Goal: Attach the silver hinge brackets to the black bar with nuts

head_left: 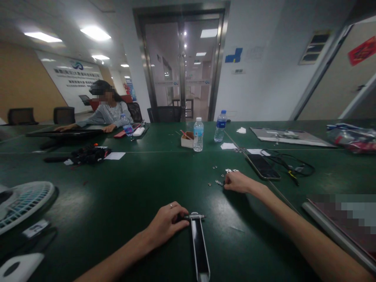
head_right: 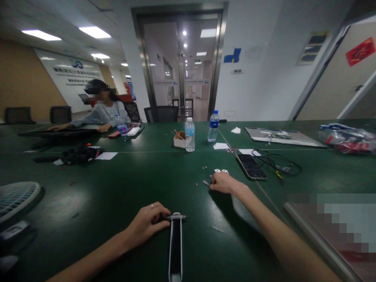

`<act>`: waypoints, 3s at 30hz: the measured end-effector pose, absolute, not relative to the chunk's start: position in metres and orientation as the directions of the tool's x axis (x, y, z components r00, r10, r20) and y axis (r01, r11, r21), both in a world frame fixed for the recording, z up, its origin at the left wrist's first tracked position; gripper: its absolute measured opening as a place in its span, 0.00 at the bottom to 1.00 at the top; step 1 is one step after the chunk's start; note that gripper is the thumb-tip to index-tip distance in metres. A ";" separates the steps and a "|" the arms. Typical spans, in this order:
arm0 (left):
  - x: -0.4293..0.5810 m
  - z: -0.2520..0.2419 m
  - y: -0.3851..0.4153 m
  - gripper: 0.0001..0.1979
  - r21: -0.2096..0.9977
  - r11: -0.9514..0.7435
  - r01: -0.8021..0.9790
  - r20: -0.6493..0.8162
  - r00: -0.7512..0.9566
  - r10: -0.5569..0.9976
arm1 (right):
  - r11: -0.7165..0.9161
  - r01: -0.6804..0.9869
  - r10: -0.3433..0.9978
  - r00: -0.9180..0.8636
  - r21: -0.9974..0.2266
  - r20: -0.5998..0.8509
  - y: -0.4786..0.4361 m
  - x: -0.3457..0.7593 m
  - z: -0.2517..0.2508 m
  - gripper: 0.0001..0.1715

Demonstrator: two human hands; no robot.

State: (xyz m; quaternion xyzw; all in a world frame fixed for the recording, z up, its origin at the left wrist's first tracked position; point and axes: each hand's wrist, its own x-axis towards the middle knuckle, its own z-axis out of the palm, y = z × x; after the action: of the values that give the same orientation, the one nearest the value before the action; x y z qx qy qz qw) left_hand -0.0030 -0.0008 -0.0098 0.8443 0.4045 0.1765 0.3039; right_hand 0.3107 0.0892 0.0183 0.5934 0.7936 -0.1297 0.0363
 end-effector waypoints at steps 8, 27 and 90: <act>-0.003 -0.013 0.000 0.07 0.657 -0.486 0.576 0.060 0.602 0.796 | 0.269 0.945 0.935 -0.303 -0.186 -0.187 0.082 0.302 0.031 0.06; 0.000 -0.006 -0.003 0.05 0.644 -0.519 0.562 0.085 0.622 0.778 | 0.554 0.599 0.701 -0.710 -0.578 -0.064 0.015 0.220 0.048 0.06; -0.002 -0.004 -0.003 0.09 0.689 -0.451 0.568 0.071 0.566 0.821 | 0.458 0.763 0.685 -0.630 -0.455 -0.367 0.018 0.240 0.054 0.09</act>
State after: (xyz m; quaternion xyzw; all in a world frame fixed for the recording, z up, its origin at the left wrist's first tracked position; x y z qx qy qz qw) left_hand -0.0024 -0.0030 -0.0042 0.8275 0.4197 0.2019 0.3137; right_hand 0.2398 0.0178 0.0538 0.4252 0.8514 -0.3000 0.0656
